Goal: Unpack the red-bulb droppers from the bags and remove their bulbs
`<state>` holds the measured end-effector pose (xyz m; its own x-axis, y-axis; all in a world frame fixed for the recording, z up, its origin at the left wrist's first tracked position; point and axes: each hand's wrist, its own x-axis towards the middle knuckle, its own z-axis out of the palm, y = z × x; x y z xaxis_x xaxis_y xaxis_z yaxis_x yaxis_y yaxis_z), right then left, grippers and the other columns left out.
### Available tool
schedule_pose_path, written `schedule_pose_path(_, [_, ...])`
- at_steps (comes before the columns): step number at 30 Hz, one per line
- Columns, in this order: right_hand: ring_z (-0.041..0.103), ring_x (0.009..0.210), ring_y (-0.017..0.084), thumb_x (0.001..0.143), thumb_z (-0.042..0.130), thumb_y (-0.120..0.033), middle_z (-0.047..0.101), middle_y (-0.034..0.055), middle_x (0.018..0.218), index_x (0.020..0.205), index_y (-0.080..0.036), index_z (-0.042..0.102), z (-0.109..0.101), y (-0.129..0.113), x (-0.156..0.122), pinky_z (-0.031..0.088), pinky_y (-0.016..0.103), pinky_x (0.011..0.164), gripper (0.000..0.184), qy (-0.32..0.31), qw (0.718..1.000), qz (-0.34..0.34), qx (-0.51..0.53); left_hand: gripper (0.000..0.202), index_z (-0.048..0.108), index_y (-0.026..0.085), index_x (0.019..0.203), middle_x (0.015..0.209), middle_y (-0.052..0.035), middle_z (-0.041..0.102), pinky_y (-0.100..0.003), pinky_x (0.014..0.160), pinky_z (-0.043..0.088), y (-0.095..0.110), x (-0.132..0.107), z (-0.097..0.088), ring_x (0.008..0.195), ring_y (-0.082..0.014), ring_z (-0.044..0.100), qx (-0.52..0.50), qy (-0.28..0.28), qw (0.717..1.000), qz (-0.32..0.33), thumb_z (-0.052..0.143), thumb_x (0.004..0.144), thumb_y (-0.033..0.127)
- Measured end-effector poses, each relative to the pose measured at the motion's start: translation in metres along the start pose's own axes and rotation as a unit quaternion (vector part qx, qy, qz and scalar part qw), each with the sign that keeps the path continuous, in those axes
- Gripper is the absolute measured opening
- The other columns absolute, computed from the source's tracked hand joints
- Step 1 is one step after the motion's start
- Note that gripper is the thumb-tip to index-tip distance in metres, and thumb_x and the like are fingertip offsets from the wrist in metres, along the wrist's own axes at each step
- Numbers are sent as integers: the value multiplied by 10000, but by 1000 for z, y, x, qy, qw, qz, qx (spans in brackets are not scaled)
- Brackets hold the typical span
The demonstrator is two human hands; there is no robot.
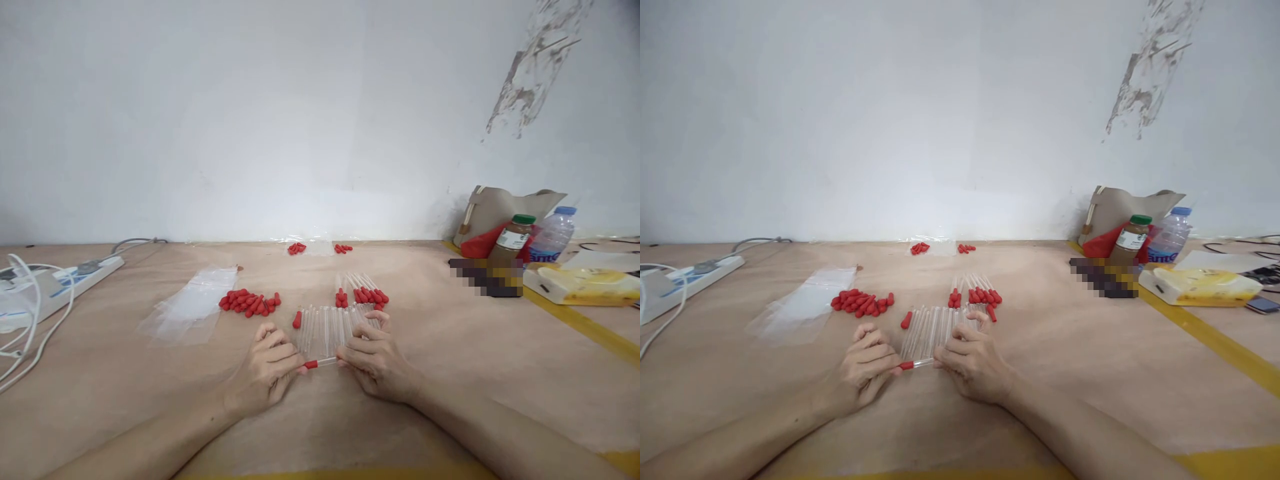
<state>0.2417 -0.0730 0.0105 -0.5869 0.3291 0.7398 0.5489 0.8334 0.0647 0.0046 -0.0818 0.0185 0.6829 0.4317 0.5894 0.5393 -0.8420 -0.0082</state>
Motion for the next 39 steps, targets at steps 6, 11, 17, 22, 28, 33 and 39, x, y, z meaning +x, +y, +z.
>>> schedule_pose_path(6, [459, 644, 101, 834, 475, -221, 532, -57, 530, 729, -217, 576, -2, 1, 0, 209, 372, 885, 146, -3, 1000, 4, 5, 108, 571, 202, 795, 630, 6, 598, -342, 694, 301, 0, 0, -1, 644, -141, 455, -2, 16, 1000, 14, 488, 813, 135])
schedule_pose_path(11, [485, 653, 105, 826, 488, -231, 554, -58, 541, 758, -234, 594, -3, 4, 0, 211, 376, 896, 126, -16, 1000, 0, 3, 140, 581, 204, 783, 616, 2, 595, -325, 636, 305, 1, -3, 2, 601, -132, 467, -4, 21, 1000, 7, 457, 831, 162])
schedule_pose_path(17, [512, 688, 133, 820, 465, -202, 628, -28, 638, 717, -245, 618, -20, 41, -2, 253, 374, 823, 190, 83, 988, 125, -32, 123, 577, 210, 830, 704, -17, 593, -316, 650, 381, -27, -10, -18, 662, -148, 513, -4, 129, 985, -114, 463, 829, 166])
schedule_pose_path(22, [530, 665, 130, 834, 487, -287, 643, 1, 673, 905, -242, 654, -12, 43, 6, 284, 317, 740, 187, 90, 967, 238, -21, 205, 604, 210, 951, 900, -46, 579, -311, 759, 448, -42, -1, -32, 884, -177, 538, -34, 162, 953, -255, 434, 854, 271])
schedule_pose_path(28, [529, 642, 129, 817, 506, -247, 651, 2, 631, 803, -234, 680, 12, 20, 17, 268, 316, 736, 175, 81, 971, 216, -57, 342, 554, 178, 1127, 888, -58, 514, -330, 759, 454, -52, 4, -35, 878, -186, 544, 17, 131, 939, -317, 373, 851, 267])
schedule_pose_path(33, [479, 628, 127, 806, 521, -240, 640, -3, 598, 758, -236, 678, 17, 15, 21, 246, 327, 721, 164, 50, 981, 167, -79, 390, 462, 207, 1159, 876, -25, 576, -305, 691, 447, -77, 32, -55, 772, -168, 567, 32, 51, 945, -321, 439, 777, 284])
schedule_pose_path(39, [478, 713, 155, 733, 592, -443, 648, 13, 691, 842, -239, 671, 16, 10, 20, 238, 357, 755, 245, -22, 987, 161, -21, 132, 586, 219, 772, 804, -32, 660, -459, 858, 285, -99, 61, -37, 831, -235, 579, 150, -101, 922, -342, 486, 706, 274])
